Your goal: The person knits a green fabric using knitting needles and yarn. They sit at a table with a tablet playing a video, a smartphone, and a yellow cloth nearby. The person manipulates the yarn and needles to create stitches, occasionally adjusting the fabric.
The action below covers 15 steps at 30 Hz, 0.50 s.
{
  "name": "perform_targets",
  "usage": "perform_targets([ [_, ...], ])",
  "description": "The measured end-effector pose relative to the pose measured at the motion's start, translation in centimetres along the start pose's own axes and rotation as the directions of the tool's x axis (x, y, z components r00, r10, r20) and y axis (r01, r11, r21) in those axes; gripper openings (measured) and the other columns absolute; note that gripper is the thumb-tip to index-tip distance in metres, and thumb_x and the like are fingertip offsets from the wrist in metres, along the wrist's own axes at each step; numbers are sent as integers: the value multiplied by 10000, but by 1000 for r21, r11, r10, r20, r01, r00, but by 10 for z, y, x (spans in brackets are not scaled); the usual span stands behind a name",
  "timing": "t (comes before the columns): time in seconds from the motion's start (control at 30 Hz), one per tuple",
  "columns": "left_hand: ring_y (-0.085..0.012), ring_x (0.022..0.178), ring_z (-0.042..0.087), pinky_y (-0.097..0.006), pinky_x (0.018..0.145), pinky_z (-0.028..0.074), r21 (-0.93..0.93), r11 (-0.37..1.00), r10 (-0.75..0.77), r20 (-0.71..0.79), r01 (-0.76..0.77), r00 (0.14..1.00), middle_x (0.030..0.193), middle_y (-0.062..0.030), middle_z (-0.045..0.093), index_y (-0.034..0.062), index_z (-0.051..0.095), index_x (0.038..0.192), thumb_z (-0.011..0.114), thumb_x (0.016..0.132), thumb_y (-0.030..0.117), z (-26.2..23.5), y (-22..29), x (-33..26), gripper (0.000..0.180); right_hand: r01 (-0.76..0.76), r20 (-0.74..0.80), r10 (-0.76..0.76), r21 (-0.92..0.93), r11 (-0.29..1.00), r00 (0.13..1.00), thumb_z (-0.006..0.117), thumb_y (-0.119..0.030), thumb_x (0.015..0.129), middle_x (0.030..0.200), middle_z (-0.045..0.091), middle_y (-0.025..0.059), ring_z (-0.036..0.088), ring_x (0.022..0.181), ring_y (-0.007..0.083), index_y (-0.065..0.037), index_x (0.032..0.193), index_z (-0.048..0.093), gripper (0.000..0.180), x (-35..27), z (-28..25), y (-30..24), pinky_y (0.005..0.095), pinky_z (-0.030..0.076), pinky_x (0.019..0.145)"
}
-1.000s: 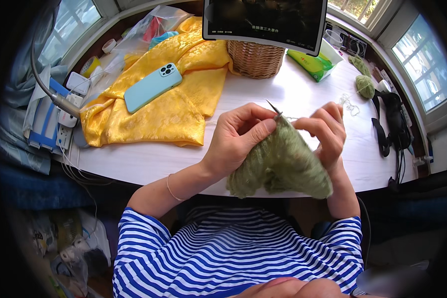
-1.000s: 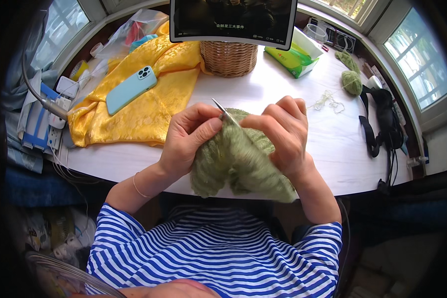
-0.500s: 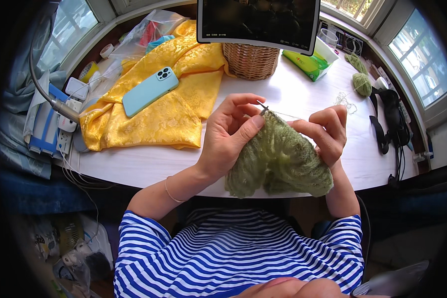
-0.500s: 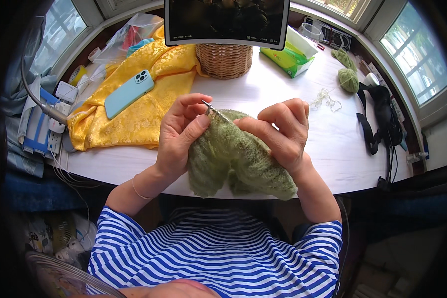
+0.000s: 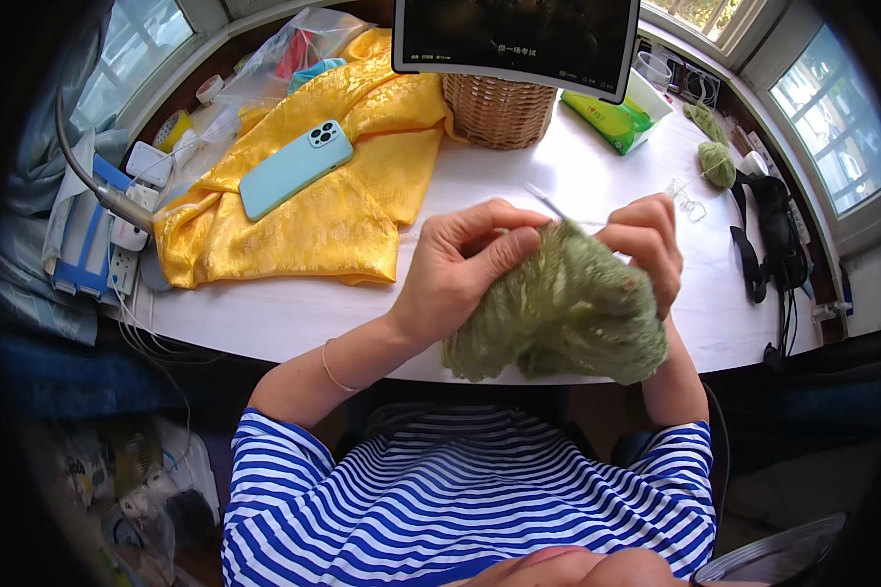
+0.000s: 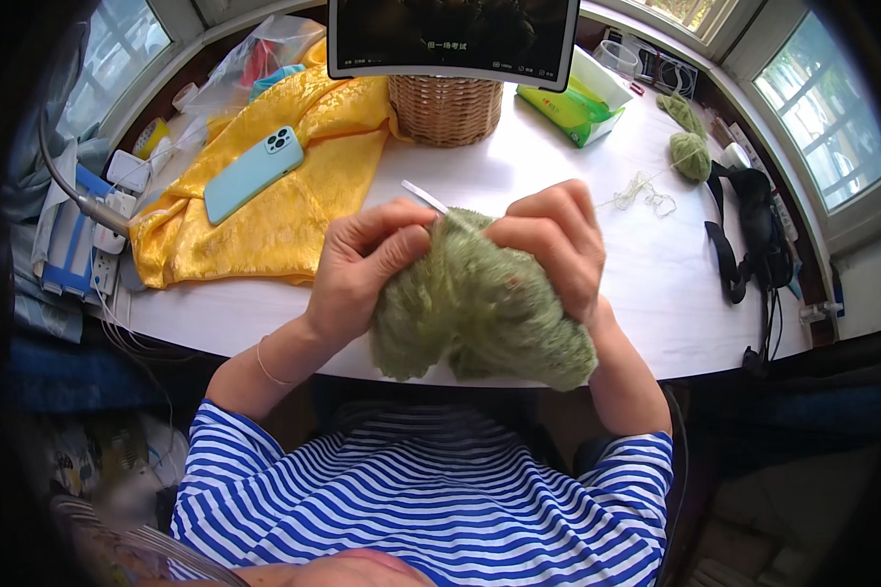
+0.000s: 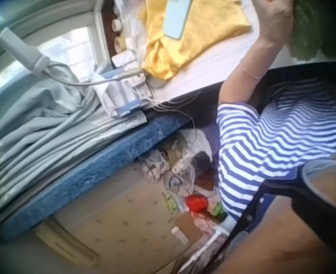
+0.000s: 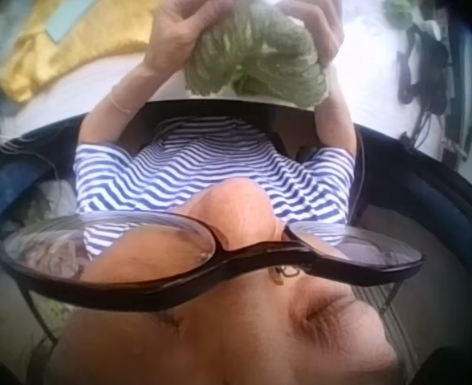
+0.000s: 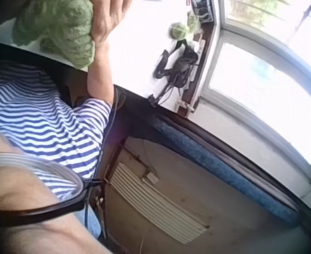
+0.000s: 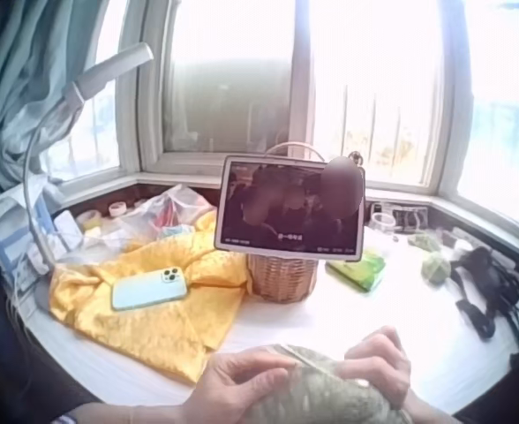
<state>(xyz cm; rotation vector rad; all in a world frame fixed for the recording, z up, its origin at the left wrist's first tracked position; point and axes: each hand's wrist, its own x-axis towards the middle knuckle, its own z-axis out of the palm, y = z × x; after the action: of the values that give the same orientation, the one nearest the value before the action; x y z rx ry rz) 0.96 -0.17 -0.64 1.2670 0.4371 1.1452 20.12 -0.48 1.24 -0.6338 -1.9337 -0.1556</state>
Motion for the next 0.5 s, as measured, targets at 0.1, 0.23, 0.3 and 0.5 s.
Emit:
perform_targets([
  [0.1,-74,858,572,-197,768,482,-162,987,-12,-63,2,998,980,-46,640,-12,628,1049,573,891,93,1,2,0,198,-12,-34,11,-23,1000,999,711,-267,643,704,527,33,454,677,183,-65,798,601,277,-2,-2,4,285,384,596],
  [0.23,-77,862,575,-202,776,483,-192,981,-4,-63,-8,998,995,-54,641,-10,625,1060,577,891,108,-1,-1,0,212,-9,-32,9,-19,1000,999,707,-279,649,692,521,30,445,669,182,-67,796,603,278,-3,-1,4,282,377,585],
  [0.3,-75,859,575,-200,771,482,-204,979,-31,-63,17,998,977,-51,642,-11,627,1052,582,890,119,0,1,1,213,-2,-23,2,-24,1000,1000,704,-286,656,688,520,31,445,668,182,-67,796,606,278,-3,-2,4,283,374,583],
  [0.5,-64,829,570,-189,741,475,-221,974,-52,3,52,999,909,-28,637,-13,636,997,614,874,145,-1,0,-1,202,12,81,-8,-45,999,997,679,-417,689,674,511,41,436,649,196,-54,803,620,386,-1,-1,4,302,352,605],
])
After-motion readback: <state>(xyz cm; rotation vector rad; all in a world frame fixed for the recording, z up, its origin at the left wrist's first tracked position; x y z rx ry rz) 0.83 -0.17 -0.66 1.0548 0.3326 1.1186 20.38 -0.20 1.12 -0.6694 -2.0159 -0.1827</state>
